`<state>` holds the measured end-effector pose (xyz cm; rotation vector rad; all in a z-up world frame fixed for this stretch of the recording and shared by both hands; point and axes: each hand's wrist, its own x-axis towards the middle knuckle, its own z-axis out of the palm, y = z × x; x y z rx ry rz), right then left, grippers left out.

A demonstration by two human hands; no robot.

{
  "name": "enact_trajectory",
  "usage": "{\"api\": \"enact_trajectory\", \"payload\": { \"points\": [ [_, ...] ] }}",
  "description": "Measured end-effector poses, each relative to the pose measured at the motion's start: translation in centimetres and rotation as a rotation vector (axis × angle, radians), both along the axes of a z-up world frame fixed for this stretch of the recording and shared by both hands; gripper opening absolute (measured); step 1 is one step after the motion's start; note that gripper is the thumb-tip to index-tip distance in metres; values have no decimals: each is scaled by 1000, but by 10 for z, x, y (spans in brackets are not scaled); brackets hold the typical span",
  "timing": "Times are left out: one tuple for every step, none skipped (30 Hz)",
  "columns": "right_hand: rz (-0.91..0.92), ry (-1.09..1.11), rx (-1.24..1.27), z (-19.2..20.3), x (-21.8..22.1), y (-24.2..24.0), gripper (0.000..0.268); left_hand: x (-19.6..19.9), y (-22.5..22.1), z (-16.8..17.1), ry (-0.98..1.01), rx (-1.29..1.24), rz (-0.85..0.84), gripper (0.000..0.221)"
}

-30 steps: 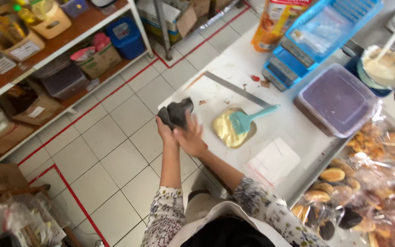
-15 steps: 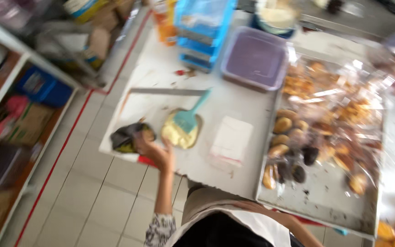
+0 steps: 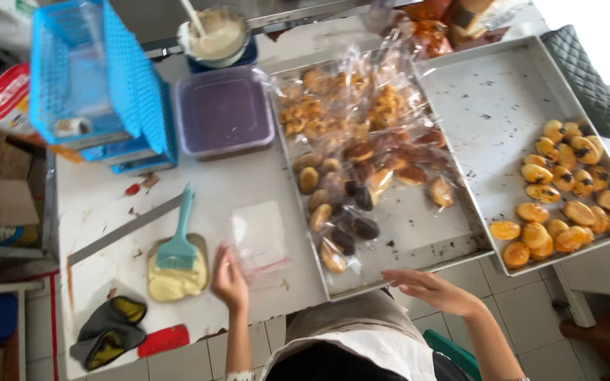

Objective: The person places individual pastries from metal trays into small plastic bags by hand.

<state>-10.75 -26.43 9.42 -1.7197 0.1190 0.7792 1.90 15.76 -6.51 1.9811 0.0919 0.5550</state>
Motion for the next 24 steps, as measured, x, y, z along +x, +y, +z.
{"api": "enact_trajectory", "payload": {
  "points": [
    [-48,-3,-10,-2,1,-4,55,-5,-11,20,21,-208,43,24],
    [-90,1,-18,-3,2,-6,57,-14,-26,41,51,-415,93,24],
    [-131,-153,23,-6,10,-6,58,-19,-51,58,107,-624,-45,24],
    [-167,-302,64,-7,20,-5,59,-27,-84,72,168,-833,-177,24],
    [-205,-389,136,-5,25,-3,64,-39,-117,83,231,-1041,-309,25],
    [-240,-481,205,-2,30,-4,70,-51,-155,91,291,-1103,-454,26],
    [-316,-455,374,1,36,-5,72,-63,-193,97,351,-1162,-602,28],
    [-389,-426,543,2,42,-10,73,-71,-230,100,367,-1199,-698,24],
    [-461,-396,712,3,43,-22,75,-76,-262,101,382,-1234,-794,20],
    [-527,-408,653,1,44,-40,71,-79,-285,103,421,-1209,-828,21],
    [-593,-418,593,-3,48,-58,68,-80,-308,104,460,-1184,-862,23],
    [-660,-430,531,-8,47,-76,64,-80,-329,105,500,-1157,-898,25],
    [-599,-479,320,-12,43,-97,64,-79,-346,108,515,-1146,-932,31],
    [-534,-525,110,-16,40,-120,65,-76,-361,111,528,-1136,-965,39],
    [-465,-566,-101,-22,39,-143,65,-74,-377,112,541,-1125,-997,46],
    [-443,-645,-4,-33,40,-165,55,-75,-397,109,575,-880,-885,39],
    [-419,-723,94,-47,44,-189,44,-74,-419,102,603,-637,-770,32],
    [-391,-796,195,-62,48,-214,34,-74,-437,95,626,-395,-648,25],
    [-485,-743,-47,-77,62,-245,41,-71,-451,88,598,-545,-627,24],
    [-569,-676,-288,-90,77,-280,48,-67,-463,80,567,-694,-600,23],
    [-609,-588,-642,-101,81,-315,49,-65,-472,74,532,-842,-571,23],
    [-631,-491,-993,-111,79,-349,51,-65,-478,69,520,-868,-545,21],
    [-573,-603,-1222,-122,75,-377,57,-64,-480,66,507,-894,-519,20],
    [-506,-723,-1447,-134,79,-396,65,-61,-482,63,489,-921,-491,18]
  ]
}}
